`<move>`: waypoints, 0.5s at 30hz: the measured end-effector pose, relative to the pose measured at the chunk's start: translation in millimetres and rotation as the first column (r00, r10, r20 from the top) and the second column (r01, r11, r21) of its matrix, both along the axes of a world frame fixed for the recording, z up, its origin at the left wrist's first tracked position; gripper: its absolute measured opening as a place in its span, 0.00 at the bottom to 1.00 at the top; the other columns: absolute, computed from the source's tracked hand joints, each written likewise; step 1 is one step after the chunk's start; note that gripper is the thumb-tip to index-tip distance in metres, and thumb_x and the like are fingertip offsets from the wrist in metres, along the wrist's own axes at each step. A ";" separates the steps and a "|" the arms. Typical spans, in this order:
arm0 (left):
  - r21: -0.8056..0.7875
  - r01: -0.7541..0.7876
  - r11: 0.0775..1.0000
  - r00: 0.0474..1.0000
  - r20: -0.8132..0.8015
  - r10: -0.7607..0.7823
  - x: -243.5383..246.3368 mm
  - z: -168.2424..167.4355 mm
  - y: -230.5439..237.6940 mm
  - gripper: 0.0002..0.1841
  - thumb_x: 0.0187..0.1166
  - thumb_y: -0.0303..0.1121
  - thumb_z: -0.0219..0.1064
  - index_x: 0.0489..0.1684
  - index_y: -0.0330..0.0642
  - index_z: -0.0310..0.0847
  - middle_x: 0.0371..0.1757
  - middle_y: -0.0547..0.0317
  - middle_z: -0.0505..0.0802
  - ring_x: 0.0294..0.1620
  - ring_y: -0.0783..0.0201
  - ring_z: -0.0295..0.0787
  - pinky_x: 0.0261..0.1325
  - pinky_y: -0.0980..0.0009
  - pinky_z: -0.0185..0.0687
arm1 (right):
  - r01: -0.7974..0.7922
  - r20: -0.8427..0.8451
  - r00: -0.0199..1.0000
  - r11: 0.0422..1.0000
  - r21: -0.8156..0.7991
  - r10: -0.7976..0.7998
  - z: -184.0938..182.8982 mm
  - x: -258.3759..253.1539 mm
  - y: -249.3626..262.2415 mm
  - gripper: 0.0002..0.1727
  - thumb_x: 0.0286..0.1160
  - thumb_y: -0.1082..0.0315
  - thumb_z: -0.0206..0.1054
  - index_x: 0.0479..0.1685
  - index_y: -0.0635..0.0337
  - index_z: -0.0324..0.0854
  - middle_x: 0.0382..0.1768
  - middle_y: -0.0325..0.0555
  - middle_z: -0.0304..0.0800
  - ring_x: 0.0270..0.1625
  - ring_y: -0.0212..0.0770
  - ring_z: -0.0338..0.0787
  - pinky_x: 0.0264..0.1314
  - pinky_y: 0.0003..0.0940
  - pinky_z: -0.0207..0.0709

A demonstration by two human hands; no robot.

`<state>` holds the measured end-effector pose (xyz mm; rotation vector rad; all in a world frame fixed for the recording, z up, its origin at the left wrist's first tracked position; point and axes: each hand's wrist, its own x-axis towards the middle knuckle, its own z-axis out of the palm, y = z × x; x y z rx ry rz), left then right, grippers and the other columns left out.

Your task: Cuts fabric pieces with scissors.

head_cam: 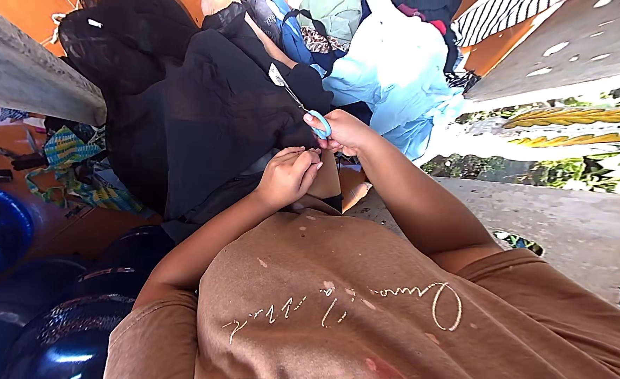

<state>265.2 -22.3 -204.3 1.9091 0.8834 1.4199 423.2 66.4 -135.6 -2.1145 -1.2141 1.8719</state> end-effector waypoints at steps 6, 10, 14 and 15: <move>0.013 -0.001 1.000 1.000 0.009 0.001 1.5 -0.2 -0.5 0.09 0.79 0.24 0.62 0.33 0.30 0.87 0.40 0.43 0.98 0.49 0.50 0.98 0.66 0.60 0.86 | 0.014 -0.031 0.999 0.999 -0.033 -0.015 0.2 -1.8 7.0 0.31 0.94 0.46 0.48 0.16 0.51 0.70 0.07 0.30 0.69 0.05 0.20 0.58 0.08 0.16 0.49; 0.023 0.002 1.000 1.000 0.011 -0.002 1.7 0.0 -0.8 0.09 0.80 0.24 0.62 0.34 0.30 0.87 0.40 0.43 0.98 0.49 0.50 0.98 0.66 0.59 0.86 | -0.007 0.054 0.999 0.999 -0.040 0.009 0.8 -10.9 16.6 0.32 0.92 0.44 0.50 0.14 0.51 0.68 0.06 0.31 0.70 0.04 0.22 0.58 0.07 0.17 0.50; 0.019 -0.005 1.000 1.000 0.012 0.005 -0.4 0.9 -0.7 0.09 0.79 0.24 0.62 0.34 0.30 0.87 0.41 0.43 0.98 0.49 0.51 0.98 0.67 0.59 0.86 | -0.014 0.113 0.993 1.000 -0.022 0.017 -0.1 -15.2 18.5 0.31 0.92 0.45 0.52 0.15 0.52 0.68 0.07 0.31 0.69 0.05 0.22 0.58 0.07 0.17 0.50; 0.020 -0.005 1.000 1.000 0.017 0.004 -0.6 0.8 -0.4 0.09 0.79 0.24 0.62 0.34 0.30 0.87 0.41 0.43 0.98 0.49 0.50 0.98 0.67 0.59 0.86 | -0.018 0.119 0.993 1.000 -0.013 0.019 -0.2 -14.8 18.0 0.31 0.92 0.46 0.53 0.15 0.52 0.69 0.07 0.31 0.69 0.05 0.22 0.57 0.08 0.17 0.49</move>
